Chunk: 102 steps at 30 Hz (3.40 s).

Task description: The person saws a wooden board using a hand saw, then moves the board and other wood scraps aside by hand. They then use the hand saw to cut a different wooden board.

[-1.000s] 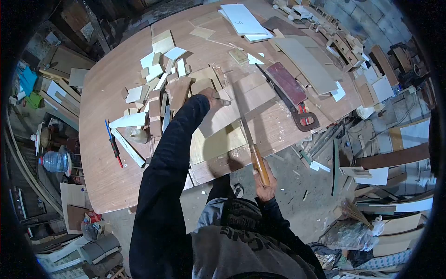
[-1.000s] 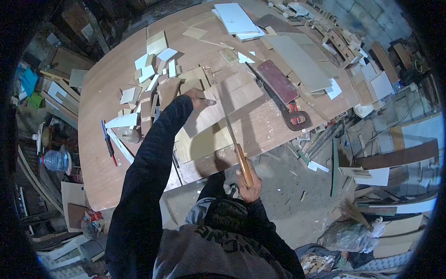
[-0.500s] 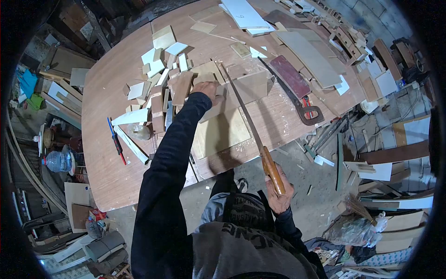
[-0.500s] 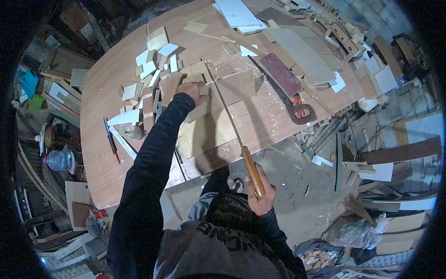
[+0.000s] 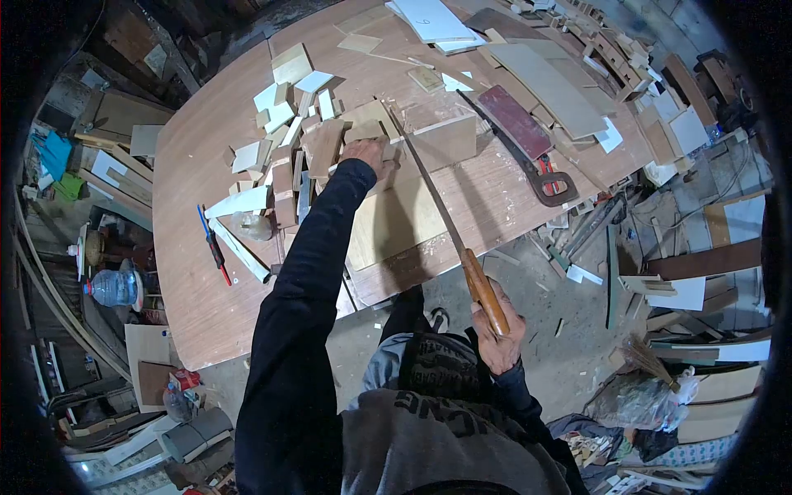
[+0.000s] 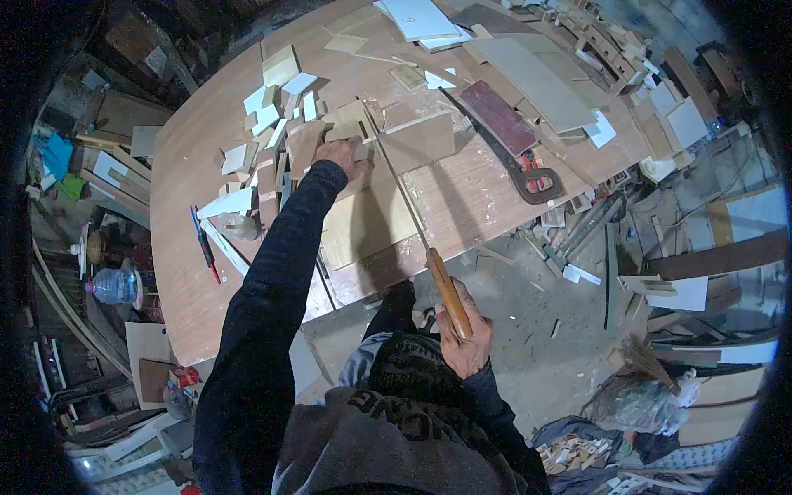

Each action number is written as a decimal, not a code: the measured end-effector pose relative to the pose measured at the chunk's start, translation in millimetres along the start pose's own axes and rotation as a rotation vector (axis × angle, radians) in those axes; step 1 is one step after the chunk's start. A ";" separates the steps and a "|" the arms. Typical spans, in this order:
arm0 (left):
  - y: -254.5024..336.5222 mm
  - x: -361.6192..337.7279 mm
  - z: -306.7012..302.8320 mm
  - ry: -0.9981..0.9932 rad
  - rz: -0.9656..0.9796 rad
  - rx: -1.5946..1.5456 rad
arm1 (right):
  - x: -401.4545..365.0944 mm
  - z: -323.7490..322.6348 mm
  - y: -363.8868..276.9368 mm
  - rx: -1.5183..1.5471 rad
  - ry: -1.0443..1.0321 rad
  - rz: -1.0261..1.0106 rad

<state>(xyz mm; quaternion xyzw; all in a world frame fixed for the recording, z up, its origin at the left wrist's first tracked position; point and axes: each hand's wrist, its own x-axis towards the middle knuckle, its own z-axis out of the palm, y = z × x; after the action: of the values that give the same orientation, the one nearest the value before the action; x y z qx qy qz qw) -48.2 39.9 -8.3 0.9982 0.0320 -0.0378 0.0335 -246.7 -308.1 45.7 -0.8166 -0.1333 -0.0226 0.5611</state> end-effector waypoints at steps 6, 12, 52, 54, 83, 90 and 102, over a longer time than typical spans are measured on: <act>7.1 -0.9 -3.5 -0.058 -0.078 0.045 | -8.0 -5.9 -0.1 0.011 -0.001 0.024; 9.9 -3.4 -5.6 -0.064 -0.071 0.027 | -15.3 -12.4 -0.5 0.022 -0.041 0.119; 17.5 -22.8 -3.2 0.101 0.089 0.001 | 12.2 30.9 -15.8 -0.094 -0.064 0.163; 18.8 -23.6 -5.6 0.120 0.095 0.001 | 20.4 38.1 -13.2 -0.040 -0.033 0.115; 15.7 -15.6 -14.3 -0.027 0.043 -0.015 | -2.8 40.3 38.3 0.047 -0.094 0.199; 16.4 -19.1 -10.2 0.009 0.098 -0.008 | -14.5 -5.7 -38.8 -0.047 -0.114 0.167; 13.8 -16.3 -4.5 0.065 0.160 0.025 | 42.4 37.2 4.3 -0.005 -0.034 0.061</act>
<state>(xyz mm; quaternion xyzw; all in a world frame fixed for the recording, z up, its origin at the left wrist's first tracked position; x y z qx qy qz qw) -63.2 25.5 -1.6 0.9986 -0.0471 -0.0031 0.0228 -209.0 -267.0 36.0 -0.8218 -0.1178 0.0080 0.5573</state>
